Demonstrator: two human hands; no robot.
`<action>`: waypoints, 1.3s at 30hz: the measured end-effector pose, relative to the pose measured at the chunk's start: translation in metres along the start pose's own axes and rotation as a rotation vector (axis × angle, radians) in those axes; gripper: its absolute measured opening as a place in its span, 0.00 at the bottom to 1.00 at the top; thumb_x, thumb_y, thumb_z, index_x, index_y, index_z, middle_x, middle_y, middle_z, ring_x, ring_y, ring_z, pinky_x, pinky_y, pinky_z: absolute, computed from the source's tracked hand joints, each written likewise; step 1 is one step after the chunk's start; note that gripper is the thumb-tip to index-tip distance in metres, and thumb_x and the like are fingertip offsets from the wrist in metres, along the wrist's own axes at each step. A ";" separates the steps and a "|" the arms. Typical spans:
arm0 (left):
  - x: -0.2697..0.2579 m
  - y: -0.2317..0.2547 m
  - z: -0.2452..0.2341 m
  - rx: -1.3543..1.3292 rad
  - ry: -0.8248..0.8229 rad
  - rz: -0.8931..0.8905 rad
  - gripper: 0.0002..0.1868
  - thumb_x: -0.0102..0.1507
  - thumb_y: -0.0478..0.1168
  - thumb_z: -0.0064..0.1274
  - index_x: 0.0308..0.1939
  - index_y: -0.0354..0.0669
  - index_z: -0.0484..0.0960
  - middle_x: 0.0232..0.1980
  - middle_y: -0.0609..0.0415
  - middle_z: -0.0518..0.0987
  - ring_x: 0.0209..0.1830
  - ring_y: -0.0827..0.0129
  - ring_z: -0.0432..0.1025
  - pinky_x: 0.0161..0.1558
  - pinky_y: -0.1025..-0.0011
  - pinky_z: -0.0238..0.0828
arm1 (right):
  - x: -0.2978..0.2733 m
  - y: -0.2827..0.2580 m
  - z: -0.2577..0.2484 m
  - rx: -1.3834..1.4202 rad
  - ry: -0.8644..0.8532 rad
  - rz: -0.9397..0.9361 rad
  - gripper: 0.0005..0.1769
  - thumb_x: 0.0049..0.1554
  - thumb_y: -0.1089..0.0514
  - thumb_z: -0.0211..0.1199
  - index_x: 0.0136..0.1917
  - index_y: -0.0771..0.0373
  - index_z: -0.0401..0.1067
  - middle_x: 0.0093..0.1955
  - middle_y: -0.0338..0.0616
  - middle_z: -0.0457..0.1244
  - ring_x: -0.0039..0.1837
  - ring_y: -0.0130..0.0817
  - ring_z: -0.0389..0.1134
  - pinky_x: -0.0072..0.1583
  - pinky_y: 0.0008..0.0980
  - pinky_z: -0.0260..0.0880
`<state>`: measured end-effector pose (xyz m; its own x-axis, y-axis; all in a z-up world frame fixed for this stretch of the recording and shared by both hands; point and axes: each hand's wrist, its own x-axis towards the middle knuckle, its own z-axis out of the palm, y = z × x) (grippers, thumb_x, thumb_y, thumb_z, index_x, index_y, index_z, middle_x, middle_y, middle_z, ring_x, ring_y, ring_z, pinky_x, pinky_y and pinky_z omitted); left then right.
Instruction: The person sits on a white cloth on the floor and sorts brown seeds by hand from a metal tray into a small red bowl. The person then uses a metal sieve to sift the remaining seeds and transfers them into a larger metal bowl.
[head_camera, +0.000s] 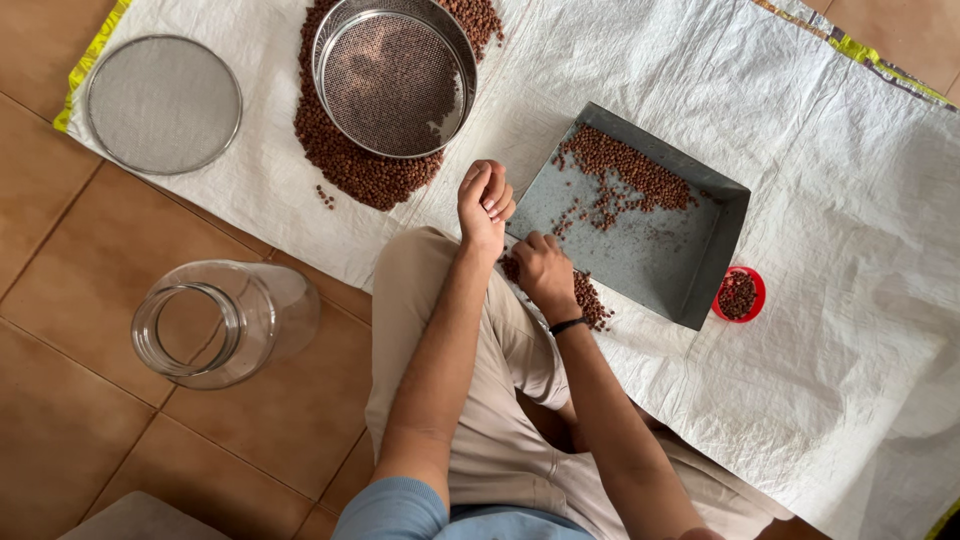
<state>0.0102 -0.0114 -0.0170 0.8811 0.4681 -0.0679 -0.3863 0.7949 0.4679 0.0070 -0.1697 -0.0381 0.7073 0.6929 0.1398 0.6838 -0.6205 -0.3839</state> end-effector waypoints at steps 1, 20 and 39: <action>0.001 -0.001 -0.001 0.011 0.003 -0.001 0.12 0.74 0.43 0.43 0.41 0.41 0.77 0.21 0.65 0.56 0.16 0.81 0.47 0.18 0.77 0.41 | 0.000 -0.001 0.000 0.001 0.005 0.001 0.03 0.53 0.62 0.64 0.43 0.57 0.77 0.46 0.44 0.65 0.52 0.47 0.68 0.51 0.44 0.72; 0.010 -0.023 -0.009 0.179 0.046 0.013 0.12 0.72 0.42 0.44 0.39 0.41 0.78 0.18 0.64 0.62 0.12 0.81 0.49 0.14 0.75 0.41 | 0.008 0.019 0.022 -0.048 -0.135 -0.189 0.05 0.54 0.56 0.66 0.41 0.60 0.76 0.47 0.45 0.65 0.53 0.46 0.68 0.50 0.44 0.73; -0.127 0.007 0.001 0.093 -0.059 -0.278 0.15 0.70 0.53 0.50 0.31 0.53 0.75 0.20 0.67 0.64 0.15 0.82 0.53 0.18 0.79 0.47 | -0.091 -0.053 -0.160 0.625 0.555 -0.110 0.11 0.61 0.78 0.57 0.52 0.67 0.74 0.55 0.48 0.68 0.56 0.35 0.70 0.61 0.30 0.70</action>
<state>-0.1040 -0.0659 -0.0045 0.9650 0.2119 -0.1546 -0.1035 0.8493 0.5177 -0.0646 -0.2585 0.1153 0.7395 0.3549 0.5720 0.6448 -0.1295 -0.7533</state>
